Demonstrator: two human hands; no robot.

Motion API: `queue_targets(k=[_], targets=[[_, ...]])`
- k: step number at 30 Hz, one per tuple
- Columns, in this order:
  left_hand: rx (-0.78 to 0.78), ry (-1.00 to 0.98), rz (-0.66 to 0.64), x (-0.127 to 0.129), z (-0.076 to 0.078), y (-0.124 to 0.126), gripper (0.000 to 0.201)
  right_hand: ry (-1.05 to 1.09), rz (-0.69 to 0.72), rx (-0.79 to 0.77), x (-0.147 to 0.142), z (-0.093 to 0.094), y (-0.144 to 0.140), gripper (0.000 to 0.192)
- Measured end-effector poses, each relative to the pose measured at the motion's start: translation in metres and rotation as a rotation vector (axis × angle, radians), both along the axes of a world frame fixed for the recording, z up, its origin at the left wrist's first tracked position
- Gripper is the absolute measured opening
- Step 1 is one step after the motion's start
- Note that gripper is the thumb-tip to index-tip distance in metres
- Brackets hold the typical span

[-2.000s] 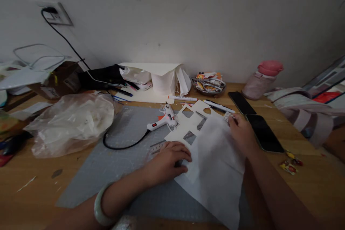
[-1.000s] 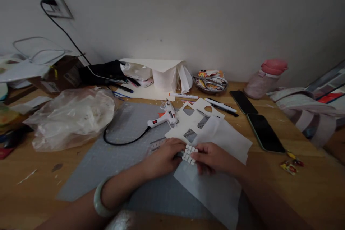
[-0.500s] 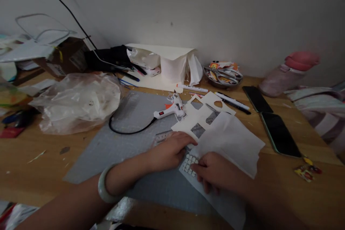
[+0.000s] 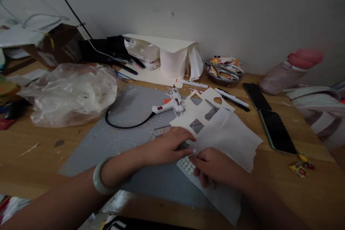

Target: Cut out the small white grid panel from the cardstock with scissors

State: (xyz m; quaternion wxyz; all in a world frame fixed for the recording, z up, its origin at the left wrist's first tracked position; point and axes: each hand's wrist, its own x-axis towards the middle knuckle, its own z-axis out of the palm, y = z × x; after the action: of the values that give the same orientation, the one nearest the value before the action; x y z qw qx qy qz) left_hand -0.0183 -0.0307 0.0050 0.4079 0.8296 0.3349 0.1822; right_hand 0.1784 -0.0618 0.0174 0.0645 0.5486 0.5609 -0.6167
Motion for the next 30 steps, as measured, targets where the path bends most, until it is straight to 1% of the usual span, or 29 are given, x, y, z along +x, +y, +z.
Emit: queue_targets(k=[4, 8, 11, 13, 15, 17, 19, 21, 24, 28, 30], targets=[[0.023, 0.033, -0.035, -0.001, -0.002, 0.001, 0.032, -0.035, 0.006, 0.036, -0.002, 0.003, -0.001, 0.051], [0.036, 0.038, -0.038, -0.001, -0.003, 0.002, 0.027, -0.036, 0.043, 0.060, 0.001, 0.002, 0.000, 0.042], [0.060, 0.049, -0.048, -0.001, -0.004, 0.002, 0.028, -0.018, 0.095, 0.061, 0.004, 0.000, 0.003, 0.036], [0.057, 0.067, -0.042, -0.001, -0.004, 0.001, 0.029, 0.030, 0.120, 0.026, 0.005, -0.001, 0.007, 0.033], [0.046, 0.077, -0.001, 0.000, -0.005, 0.000, 0.031, 0.070, 0.132, -0.021, 0.006, -0.001, 0.010, 0.030], [0.045, 0.077, 0.036, 0.000, -0.006, -0.002, 0.033, 0.093, 0.129, -0.052, 0.007, -0.001, 0.013, 0.028], [0.043, 0.070, 0.039, 0.000, -0.006, -0.004, 0.034, 0.109, 0.122, -0.067, 0.007, 0.000, 0.014, 0.025], [0.015, 0.060, 0.022, -0.001, -0.004, -0.005, 0.034, 0.124, 0.123, -0.068, 0.007, 0.000, 0.014, 0.022], [-0.068, 0.051, 0.014, -0.001, 0.000, -0.005, 0.033, 0.144, 0.140, -0.056, 0.007, 0.000, 0.014, 0.021], [-0.179, 0.001, 0.031, 0.000, 0.005, -0.006, 0.033, 0.168, 0.135, -0.046, 0.007, 0.000, 0.014, 0.021], [-0.263, -0.046, 0.053, 0.001, 0.005, -0.006, 0.033, 0.163, 0.133, -0.050, 0.007, 0.000, 0.014, 0.020]])
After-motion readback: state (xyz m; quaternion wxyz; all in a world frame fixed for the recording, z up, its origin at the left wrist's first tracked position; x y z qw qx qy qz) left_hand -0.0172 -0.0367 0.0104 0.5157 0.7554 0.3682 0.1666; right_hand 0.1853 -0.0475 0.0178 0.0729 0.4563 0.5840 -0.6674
